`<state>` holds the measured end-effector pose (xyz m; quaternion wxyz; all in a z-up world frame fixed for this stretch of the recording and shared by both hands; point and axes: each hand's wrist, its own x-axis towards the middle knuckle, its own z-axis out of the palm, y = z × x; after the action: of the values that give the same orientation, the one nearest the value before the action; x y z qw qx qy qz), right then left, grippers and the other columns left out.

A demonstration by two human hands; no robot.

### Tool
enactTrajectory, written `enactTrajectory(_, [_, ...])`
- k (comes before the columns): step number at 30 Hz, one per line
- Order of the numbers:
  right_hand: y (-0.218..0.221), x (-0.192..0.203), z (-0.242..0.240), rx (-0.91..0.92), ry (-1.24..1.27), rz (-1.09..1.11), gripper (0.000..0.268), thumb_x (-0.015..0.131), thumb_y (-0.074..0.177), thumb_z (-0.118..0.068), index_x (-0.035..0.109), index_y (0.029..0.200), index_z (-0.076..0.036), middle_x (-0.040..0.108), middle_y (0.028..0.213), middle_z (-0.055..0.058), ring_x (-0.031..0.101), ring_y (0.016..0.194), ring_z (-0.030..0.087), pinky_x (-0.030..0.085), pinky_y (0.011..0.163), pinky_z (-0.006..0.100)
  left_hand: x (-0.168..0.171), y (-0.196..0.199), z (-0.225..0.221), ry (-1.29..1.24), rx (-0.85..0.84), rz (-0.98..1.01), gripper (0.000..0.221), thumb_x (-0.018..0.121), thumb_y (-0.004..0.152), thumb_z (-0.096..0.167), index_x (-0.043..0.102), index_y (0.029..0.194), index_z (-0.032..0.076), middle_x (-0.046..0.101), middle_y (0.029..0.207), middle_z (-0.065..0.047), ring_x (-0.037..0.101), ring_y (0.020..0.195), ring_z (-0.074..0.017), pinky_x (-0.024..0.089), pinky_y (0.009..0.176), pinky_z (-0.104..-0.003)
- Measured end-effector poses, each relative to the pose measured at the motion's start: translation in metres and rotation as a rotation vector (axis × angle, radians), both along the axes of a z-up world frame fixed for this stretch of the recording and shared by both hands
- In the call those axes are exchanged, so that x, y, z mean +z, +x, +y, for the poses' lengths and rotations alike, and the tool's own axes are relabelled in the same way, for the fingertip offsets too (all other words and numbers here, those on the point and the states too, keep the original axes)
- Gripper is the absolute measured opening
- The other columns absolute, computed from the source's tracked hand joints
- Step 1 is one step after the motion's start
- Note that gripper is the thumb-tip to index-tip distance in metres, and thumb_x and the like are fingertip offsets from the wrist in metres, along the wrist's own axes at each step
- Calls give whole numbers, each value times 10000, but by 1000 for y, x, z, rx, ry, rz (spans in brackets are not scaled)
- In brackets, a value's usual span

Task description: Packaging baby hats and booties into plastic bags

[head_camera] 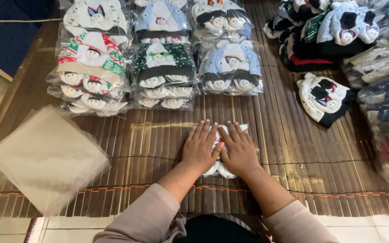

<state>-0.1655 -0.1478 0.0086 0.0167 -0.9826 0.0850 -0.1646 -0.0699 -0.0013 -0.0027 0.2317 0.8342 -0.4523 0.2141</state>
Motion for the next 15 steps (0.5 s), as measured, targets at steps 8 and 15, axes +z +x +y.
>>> enactTrajectory(8, [0,-1,0,3,-10,4,634,423,954,-475,429,1569,-322,481,1562,71,440,1458,316,414,1129,512,-4,0,1,17,8,10,677,362,1047,540,477,1517,66,555,1439,-239,519,1371,-397,359,1147,-539])
enactTrajectory(15, [0,-5,-1,-4,-47,14,643,427,954,-488,419,1576,-325,463,1579,63,426,1470,296,418,1126,496,-9,2,-1,22,9,10,685,373,1037,545,475,1516,66,555,1438,-239,518,1371,-397,364,1144,-542])
